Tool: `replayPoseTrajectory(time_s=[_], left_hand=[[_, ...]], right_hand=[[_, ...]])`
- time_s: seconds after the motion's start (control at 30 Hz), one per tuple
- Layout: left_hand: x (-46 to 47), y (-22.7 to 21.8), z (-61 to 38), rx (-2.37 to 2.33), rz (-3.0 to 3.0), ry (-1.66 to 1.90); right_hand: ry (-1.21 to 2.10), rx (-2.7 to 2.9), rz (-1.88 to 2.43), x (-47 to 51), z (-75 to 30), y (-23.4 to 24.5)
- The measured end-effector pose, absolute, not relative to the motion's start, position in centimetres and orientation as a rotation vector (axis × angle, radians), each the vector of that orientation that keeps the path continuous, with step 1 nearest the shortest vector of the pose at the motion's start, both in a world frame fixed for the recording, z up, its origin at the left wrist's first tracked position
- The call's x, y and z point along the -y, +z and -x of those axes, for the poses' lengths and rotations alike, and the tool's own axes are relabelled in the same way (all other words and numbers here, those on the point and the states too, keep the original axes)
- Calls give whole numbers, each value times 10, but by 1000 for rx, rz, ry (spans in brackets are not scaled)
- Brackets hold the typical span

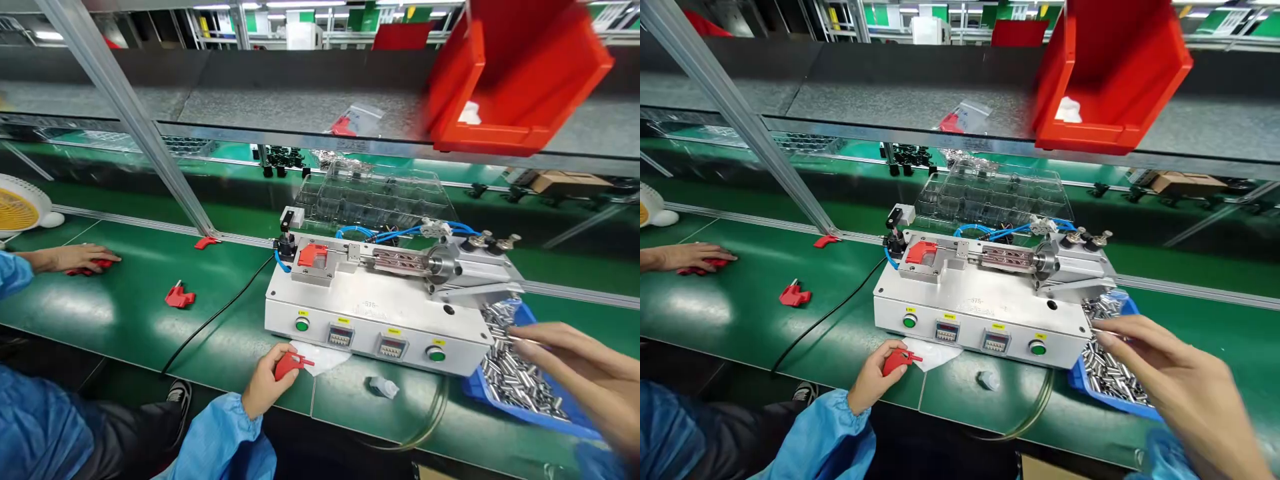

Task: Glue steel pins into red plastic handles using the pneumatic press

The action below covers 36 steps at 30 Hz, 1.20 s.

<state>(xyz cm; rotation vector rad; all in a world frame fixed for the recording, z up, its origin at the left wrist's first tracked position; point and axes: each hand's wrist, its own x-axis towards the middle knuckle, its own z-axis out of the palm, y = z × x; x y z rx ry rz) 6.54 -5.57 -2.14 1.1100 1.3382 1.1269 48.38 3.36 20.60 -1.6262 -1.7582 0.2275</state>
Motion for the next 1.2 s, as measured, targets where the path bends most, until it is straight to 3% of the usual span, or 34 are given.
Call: replayPoseTrajectory(time_s=[0.07,0.2,0.43,0.8,1.2], left_hand=[[54,-24,-66,-1330,-1124,1129],[52,-26,-67,-1326,-1151,1135],[50,-28,-69,-1330,-1176,1174],[51,-20,-68,-1295,-1155,1181],[49,-26,-70,-1326,-1210,1168]], right_hand=[[426,1969,1422,-50,-439,224],[472,2346,1131,-108,-349,238],[56,2777,1306,-188,-248,236],[-104,2799,1223,-175,-265,213],[-268,2848,1337,-167,-231,225]])
